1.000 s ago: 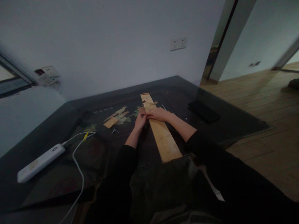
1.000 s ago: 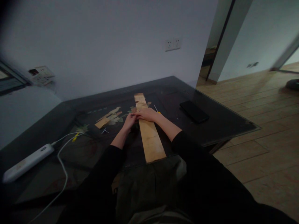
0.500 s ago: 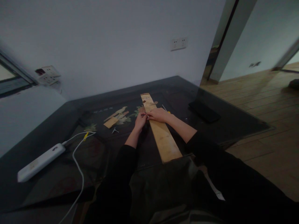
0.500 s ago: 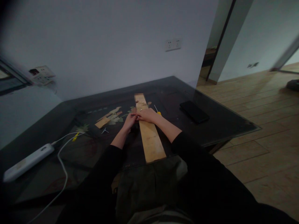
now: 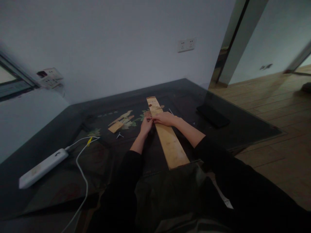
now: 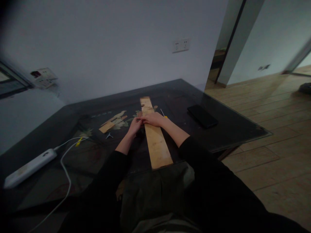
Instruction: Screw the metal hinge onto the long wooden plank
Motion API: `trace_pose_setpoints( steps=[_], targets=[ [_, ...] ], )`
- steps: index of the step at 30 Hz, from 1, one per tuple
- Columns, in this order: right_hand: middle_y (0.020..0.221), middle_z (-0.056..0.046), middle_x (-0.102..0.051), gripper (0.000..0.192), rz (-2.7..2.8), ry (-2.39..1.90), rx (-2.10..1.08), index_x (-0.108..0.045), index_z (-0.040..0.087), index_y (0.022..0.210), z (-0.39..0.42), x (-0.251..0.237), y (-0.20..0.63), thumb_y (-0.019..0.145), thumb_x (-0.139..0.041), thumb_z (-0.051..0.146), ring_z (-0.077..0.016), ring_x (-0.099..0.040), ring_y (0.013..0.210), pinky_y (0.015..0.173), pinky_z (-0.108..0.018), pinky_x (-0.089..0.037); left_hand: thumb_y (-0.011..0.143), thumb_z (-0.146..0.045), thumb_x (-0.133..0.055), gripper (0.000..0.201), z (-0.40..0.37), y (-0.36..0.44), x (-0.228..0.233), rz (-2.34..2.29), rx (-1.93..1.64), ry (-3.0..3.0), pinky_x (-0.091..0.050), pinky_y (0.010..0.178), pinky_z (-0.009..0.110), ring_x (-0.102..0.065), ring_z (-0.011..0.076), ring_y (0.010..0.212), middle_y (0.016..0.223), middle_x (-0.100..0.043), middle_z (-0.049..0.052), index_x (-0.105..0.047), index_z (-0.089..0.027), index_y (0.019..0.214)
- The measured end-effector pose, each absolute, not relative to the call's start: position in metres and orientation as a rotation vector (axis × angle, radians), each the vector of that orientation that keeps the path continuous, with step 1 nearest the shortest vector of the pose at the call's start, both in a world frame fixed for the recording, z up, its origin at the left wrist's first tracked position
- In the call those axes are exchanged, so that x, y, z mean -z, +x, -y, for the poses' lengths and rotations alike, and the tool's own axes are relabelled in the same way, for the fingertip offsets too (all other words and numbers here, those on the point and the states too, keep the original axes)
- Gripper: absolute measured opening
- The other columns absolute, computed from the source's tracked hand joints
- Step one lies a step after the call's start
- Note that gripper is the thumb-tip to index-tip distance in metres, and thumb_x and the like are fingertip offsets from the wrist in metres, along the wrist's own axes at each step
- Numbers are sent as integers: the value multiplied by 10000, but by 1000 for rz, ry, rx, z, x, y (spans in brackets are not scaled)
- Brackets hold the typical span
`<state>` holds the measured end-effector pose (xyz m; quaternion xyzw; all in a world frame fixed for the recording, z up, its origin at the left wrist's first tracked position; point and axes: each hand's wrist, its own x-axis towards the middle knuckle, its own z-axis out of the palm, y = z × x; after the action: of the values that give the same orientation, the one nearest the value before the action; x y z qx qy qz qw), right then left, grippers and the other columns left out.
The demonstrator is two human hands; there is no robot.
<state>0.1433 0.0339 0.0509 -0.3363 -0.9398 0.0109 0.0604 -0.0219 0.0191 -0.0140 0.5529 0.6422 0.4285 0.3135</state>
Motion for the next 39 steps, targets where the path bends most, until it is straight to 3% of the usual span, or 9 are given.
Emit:
trace_pose_setpoints(
  steps=[5,11,19,29,32,35,39],
  targets=[
    [1247,-79,-685,339,2840,-1092,-101,-604,293,1297,-28,-59,145,1000,-450,347,-275,-642,1115,841,-352,-489,906,-278,-567,135,-8,-20,1,-1757,-1092,1571,-511,752,288,-677,176,756,826,-721,40,-597,-193,1007],
    [1194,-129,-677,333,2692,-1309,-179,-630,211,1165,-18,-61,139,954,-534,450,-296,-647,1069,835,-379,-495,876,-280,-585,170,-2,-20,-11,-1847,-1014,1611,-511,750,299,-687,192,754,816,-722,53,-618,-189,1016],
    [1343,-162,-538,537,2454,-1499,-272,-570,206,1279,9,-50,136,871,-635,549,-362,-458,1259,943,-484,-469,834,-148,-588,75,3,-20,-26,-1570,-1112,1070,-557,672,259,-675,132,626,698,-684,29,-593,-151,909],
    [1417,-140,-501,592,2328,-1512,-372,-539,206,1353,25,-38,129,854,-667,497,-334,-401,1315,994,-489,-453,883,-102,-549,73,13,-22,-46,-1460,-1096,949,-582,710,279,-691,131,621,684,-677,26,-527,-157,925],
    [1409,-130,-518,545,2341,-1497,-370,-571,212,1336,22,-35,130,875,-640,495,-330,-402,1318,999,-478,-451,900,-152,-535,96,9,-25,-43,-1623,-1031,1093,-570,705,317,-691,158,622,702,-692,41,-528,-168,994],
    [1416,-143,-516,554,2354,-1477,-363,-585,200,1336,19,-31,132,880,-633,511,-330,-394,1333,1011,-473,-444,856,-171,-585,140,8,-30,-39,-1839,-1024,1541,-542,790,334,-708,193,779,828,-726,66,-577,-187,995],
    [1436,-161,-502,608,2369,-1471,-384,-580,195,1351,14,-29,133,862,-643,551,-332,-389,1347,1029,-462,-429,822,-162,-613,115,7,-32,-37,-1778,-940,2011,-511,848,306,-680,187,873,898,-726,56,-638,-189,930]
  ],
)
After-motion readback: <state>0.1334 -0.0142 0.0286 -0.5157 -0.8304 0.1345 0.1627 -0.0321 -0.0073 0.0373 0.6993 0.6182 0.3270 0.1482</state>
